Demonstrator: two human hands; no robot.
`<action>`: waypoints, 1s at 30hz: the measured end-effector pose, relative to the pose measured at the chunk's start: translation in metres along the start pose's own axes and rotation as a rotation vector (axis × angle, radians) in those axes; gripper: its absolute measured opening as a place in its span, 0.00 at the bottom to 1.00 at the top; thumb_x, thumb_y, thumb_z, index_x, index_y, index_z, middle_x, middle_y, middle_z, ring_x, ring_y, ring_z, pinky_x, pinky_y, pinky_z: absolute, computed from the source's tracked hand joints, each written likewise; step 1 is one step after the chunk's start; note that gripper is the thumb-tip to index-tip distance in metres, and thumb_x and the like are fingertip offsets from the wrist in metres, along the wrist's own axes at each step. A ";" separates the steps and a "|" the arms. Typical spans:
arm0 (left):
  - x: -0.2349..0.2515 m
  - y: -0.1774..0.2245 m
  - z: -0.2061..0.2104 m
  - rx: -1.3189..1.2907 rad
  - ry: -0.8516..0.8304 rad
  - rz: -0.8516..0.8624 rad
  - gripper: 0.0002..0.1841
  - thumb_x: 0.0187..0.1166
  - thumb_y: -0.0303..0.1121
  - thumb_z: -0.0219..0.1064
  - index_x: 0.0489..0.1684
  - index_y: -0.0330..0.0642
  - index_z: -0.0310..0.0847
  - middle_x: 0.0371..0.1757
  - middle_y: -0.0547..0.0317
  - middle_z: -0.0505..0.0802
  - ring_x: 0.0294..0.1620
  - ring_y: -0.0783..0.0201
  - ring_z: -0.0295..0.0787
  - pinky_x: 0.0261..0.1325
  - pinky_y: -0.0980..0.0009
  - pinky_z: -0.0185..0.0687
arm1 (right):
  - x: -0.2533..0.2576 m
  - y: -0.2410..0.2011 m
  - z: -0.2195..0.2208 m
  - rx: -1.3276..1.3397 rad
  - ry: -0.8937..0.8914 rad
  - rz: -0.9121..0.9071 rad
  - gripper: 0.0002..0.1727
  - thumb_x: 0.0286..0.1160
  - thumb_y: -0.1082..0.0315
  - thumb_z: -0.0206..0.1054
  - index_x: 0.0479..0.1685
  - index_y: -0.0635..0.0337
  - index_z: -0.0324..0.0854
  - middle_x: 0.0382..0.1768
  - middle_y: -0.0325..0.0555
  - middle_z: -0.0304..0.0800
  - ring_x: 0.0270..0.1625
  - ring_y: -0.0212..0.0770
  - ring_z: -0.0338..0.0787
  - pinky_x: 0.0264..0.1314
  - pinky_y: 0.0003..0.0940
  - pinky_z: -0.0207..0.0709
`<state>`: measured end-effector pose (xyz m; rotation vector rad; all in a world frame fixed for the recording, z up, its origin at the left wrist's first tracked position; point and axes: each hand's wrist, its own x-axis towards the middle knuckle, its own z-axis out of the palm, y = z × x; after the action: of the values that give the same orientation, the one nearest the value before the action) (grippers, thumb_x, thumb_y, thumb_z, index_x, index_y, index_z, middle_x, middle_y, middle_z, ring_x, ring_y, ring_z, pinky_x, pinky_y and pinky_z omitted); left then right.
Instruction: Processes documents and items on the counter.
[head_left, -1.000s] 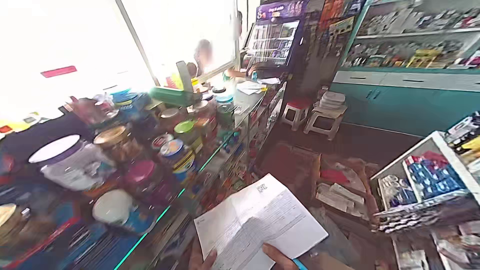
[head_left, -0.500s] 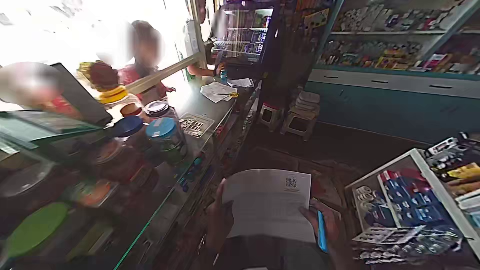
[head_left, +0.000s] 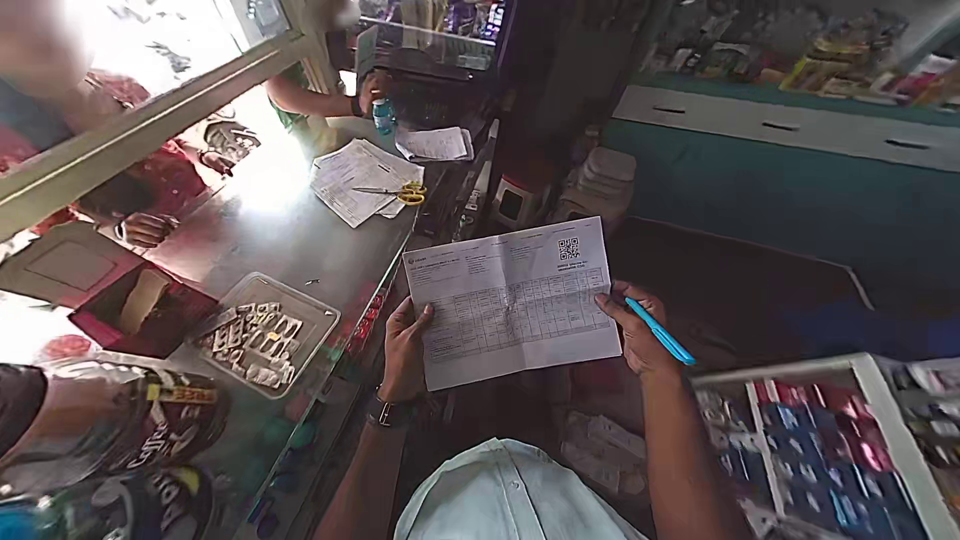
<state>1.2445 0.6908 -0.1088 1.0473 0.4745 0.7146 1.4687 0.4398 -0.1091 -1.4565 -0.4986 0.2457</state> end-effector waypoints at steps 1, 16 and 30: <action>0.020 -0.009 0.004 0.011 0.004 0.002 0.12 0.85 0.19 0.55 0.60 0.29 0.78 0.44 0.53 0.95 0.44 0.63 0.95 0.53 0.62 0.93 | 0.034 0.013 0.000 0.012 -0.081 0.019 0.07 0.72 0.74 0.69 0.45 0.57 0.88 0.39 0.31 0.94 0.44 0.26 0.92 0.53 0.24 0.87; 0.393 -0.046 0.054 1.473 0.836 -0.411 0.49 0.64 0.66 0.69 0.85 0.44 0.67 0.79 0.24 0.72 0.79 0.29 0.69 0.72 0.33 0.69 | 0.430 0.045 0.019 -0.291 -0.637 -0.232 0.09 0.66 0.71 0.71 0.44 0.60 0.84 0.38 0.22 0.90 0.45 0.12 0.87 0.54 0.15 0.82; 0.261 -0.003 -0.047 1.404 1.332 -0.367 0.44 0.47 0.49 0.85 0.70 0.38 0.80 0.66 0.27 0.82 0.69 0.30 0.77 0.72 0.37 0.73 | 0.530 0.009 0.130 0.116 -0.827 -0.344 0.15 0.69 0.69 0.74 0.51 0.38 0.87 0.49 0.10 0.91 0.55 0.13 0.86 0.62 0.17 0.80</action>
<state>1.3928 0.9082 -0.1379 1.5350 2.5024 0.6152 1.8733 0.7955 -0.0208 -1.0856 -1.3637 0.5935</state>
